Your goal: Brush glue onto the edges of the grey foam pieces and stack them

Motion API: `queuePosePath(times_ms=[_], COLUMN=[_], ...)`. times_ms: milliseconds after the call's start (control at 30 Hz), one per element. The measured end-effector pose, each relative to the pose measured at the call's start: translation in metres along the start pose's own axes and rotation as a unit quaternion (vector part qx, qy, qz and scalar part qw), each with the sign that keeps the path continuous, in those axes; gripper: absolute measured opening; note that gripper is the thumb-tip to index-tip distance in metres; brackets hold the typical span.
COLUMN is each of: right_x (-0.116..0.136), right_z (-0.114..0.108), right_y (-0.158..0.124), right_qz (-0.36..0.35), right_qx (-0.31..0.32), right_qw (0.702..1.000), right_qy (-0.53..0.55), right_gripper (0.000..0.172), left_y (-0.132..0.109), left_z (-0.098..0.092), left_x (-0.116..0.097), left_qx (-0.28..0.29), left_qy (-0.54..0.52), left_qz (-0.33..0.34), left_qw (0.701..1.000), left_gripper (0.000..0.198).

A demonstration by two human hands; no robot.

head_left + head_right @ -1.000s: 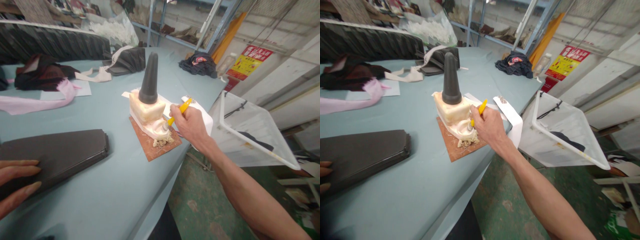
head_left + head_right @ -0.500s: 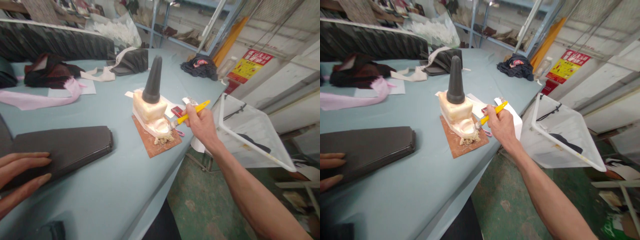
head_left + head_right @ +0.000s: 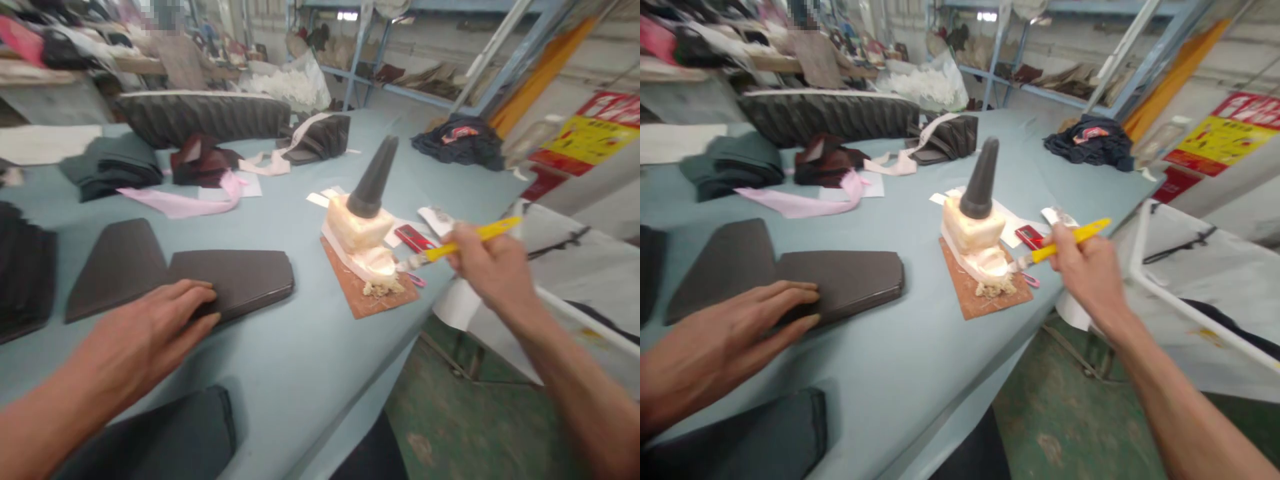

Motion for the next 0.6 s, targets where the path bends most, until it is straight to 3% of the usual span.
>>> queuePosePath(times_ms=[100, 200, 300, 400, 600], right_x=[0.015, 0.046, 0.085, 0.118, 0.15], right_z=[-0.003, 0.018, 0.064, 0.122, 0.226], right_y=[-0.006, -0.023, -0.049, -0.071, -0.085], right_qz=[-0.009, -0.005, -0.005, -0.016, -0.06], right_qx=[0.006, 0.057, 0.153, 0.253, 0.379], right_qw=[0.999, 0.984, 0.952, 0.921, 0.884], right_qy=[0.043, 0.168, 0.264, 0.295, 0.268], right_gripper=[0.055, 0.051, 0.049, 0.05, 0.065], left_y=[0.004, 0.007, 0.008, 0.011, 0.017], left_z=[-0.005, -0.007, -0.007, -0.01, -0.012], left_x=[-0.019, -0.026, -0.031, -0.035, -0.035], left_qx=[0.011, 0.014, 0.047, 0.082, 0.116], left_qy=[0.014, 0.029, 0.027, 0.014, -0.017], left_qz=[0.011, 0.002, -0.003, -0.016, -0.035], left_qw=[1.0, 0.999, 0.999, 0.996, 0.993], left_gripper=[0.06, 0.05, 0.044, 0.04, 0.031])
Point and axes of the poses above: each hand's wrist, its own y-axis towards the middle knuckle, its own z-axis out of the palm, x = y × z, the point moved 4 cm from there along y, towards the middle knuckle, and after that the axes turned 13 degrees about z, right-handed, at the moved point
